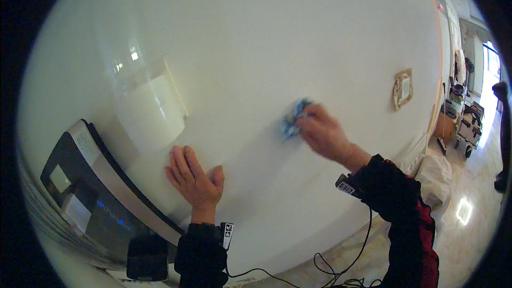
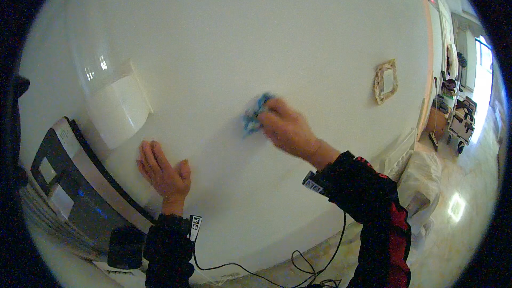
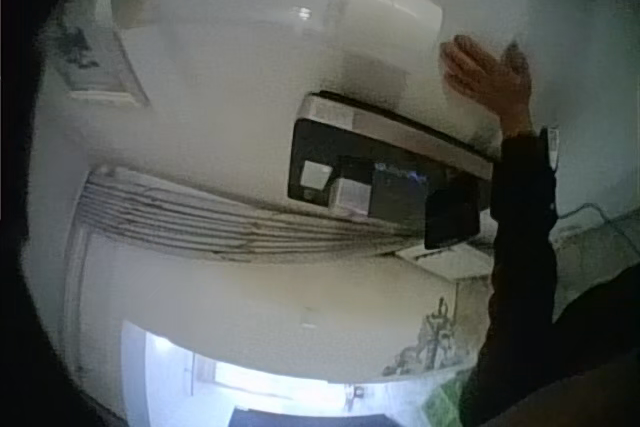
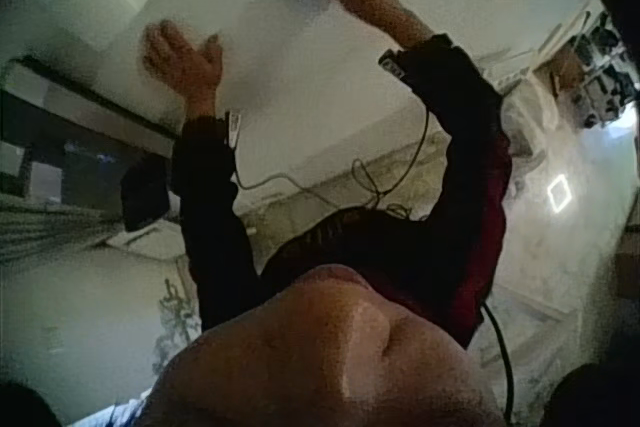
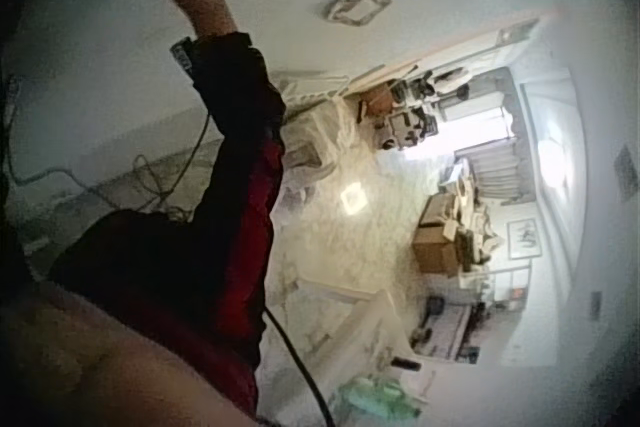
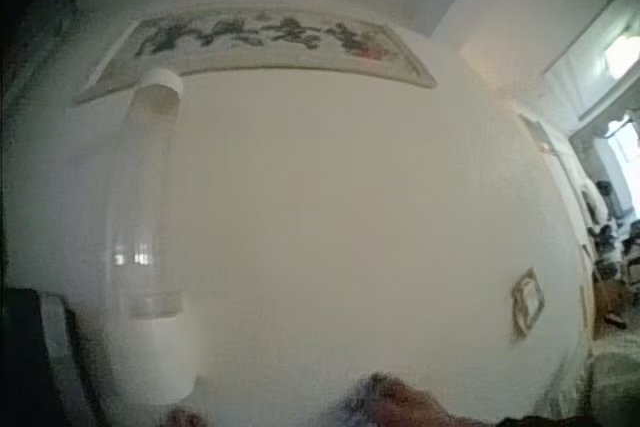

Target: The person wipes a dining table, a wall-mounted water dispenser, and a green plastic stool with a blue patterned cloth. They move a blue tumbler and a yellow bag on the table while cleaning, then wipe the wall and stool before placing the stool back.

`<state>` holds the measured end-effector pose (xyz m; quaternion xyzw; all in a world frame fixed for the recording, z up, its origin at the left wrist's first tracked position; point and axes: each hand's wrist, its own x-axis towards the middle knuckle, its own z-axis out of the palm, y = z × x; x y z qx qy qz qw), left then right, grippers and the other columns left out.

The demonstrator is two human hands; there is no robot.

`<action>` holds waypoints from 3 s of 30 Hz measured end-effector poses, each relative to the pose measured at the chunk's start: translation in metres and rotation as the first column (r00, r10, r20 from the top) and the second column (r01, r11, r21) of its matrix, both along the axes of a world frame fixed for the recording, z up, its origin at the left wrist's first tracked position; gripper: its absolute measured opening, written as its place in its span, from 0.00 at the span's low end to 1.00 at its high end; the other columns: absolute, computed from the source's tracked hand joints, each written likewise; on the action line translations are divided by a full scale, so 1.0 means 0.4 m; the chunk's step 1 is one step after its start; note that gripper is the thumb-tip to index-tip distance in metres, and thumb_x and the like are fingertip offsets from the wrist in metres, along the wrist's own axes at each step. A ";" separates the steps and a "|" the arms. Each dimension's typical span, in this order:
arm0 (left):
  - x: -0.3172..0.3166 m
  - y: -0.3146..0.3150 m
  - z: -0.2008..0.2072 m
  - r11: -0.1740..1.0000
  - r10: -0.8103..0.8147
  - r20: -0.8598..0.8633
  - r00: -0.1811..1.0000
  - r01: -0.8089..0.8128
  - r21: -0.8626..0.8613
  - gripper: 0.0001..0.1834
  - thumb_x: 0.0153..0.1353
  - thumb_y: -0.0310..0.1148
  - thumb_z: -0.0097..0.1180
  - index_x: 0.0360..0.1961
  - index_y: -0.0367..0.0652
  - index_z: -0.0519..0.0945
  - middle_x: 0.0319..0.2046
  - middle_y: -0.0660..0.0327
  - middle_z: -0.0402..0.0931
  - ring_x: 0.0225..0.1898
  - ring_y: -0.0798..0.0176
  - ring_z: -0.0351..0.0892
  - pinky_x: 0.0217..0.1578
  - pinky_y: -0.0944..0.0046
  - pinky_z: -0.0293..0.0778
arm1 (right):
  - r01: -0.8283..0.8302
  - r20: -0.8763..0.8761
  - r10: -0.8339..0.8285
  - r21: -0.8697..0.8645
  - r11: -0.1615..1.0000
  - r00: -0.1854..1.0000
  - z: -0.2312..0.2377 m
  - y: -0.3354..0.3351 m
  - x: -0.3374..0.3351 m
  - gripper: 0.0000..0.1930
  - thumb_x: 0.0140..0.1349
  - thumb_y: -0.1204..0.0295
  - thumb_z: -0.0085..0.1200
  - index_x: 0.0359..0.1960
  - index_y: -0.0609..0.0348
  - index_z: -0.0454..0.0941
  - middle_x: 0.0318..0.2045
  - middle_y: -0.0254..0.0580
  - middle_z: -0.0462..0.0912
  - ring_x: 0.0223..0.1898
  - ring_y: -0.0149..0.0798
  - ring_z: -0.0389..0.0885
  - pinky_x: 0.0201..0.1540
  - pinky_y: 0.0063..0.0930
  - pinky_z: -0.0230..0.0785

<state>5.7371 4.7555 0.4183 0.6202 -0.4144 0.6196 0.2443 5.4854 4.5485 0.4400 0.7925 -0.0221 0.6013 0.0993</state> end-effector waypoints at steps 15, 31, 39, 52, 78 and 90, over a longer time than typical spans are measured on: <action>0.003 0.005 -0.005 1.000 0.002 -0.035 0.999 -0.001 0.031 0.40 0.61 0.54 0.41 0.65 0.33 0.57 0.66 0.42 0.50 0.67 0.40 0.49 0.63 0.39 0.44 | 0.203 0.288 -0.232 0.128 0.971 0.929 0.002 -0.090 -0.110 0.10 0.51 0.80 0.57 0.36 0.59 0.75 0.37 0.49 0.76 0.41 0.51 0.76 0.44 0.37 0.70; -0.011 0.003 0.017 0.988 -0.062 -0.150 0.987 0.082 0.133 0.41 0.56 0.50 0.54 0.65 0.36 0.58 0.67 0.46 0.48 0.68 0.43 0.48 0.63 0.38 0.45 | 0.046 0.355 -0.048 0.012 0.999 0.934 0.148 0.006 0.171 0.11 0.52 0.82 0.54 0.38 0.58 0.75 0.36 0.50 0.76 0.39 0.49 0.75 0.41 0.36 0.71; -0.027 0.004 0.018 0.928 0.002 -0.278 0.961 0.102 0.358 0.42 0.49 0.38 0.63 0.65 0.43 0.59 0.67 0.48 0.47 0.67 0.44 0.50 0.62 0.39 0.50 | -0.144 -0.296 0.146 0.029 0.989 0.944 -0.014 0.112 0.330 0.09 0.54 0.78 0.52 0.37 0.53 0.74 0.37 0.48 0.76 0.34 0.50 0.78 0.35 0.36 0.75; 0.086 0.016 -0.183 0.928 0.108 -0.590 0.800 0.133 0.349 0.35 0.52 0.32 0.58 0.61 0.37 0.62 0.62 0.43 0.53 0.63 0.40 0.55 0.61 0.42 0.54 | -0.332 -0.238 0.372 0.194 0.923 0.897 -0.021 0.005 0.660 0.06 0.60 0.74 0.51 0.38 0.58 0.73 0.38 0.49 0.76 0.35 0.51 0.77 0.36 0.40 0.74; -0.033 0.632 -0.587 0.967 0.040 -0.894 0.447 0.209 0.148 0.21 0.59 0.37 0.53 0.52 0.41 0.70 0.40 0.49 0.77 0.38 0.43 0.78 0.36 0.50 0.75 | -0.238 -0.134 0.219 -0.144 0.960 0.966 0.060 0.478 0.682 0.12 0.53 0.78 0.54 0.41 0.56 0.74 0.44 0.50 0.73 0.38 0.52 0.78 0.35 0.38 0.76; -0.062 0.876 -0.750 0.957 0.105 -0.982 0.156 0.254 0.142 0.17 0.60 0.38 0.52 0.46 0.39 0.73 0.39 0.48 0.78 0.40 0.44 0.77 0.39 0.48 0.73 | -0.083 -0.202 0.053 -0.143 0.986 0.978 0.005 0.495 0.706 0.10 0.53 0.80 0.52 0.38 0.57 0.74 0.43 0.51 0.72 0.37 0.53 0.78 0.31 0.38 0.76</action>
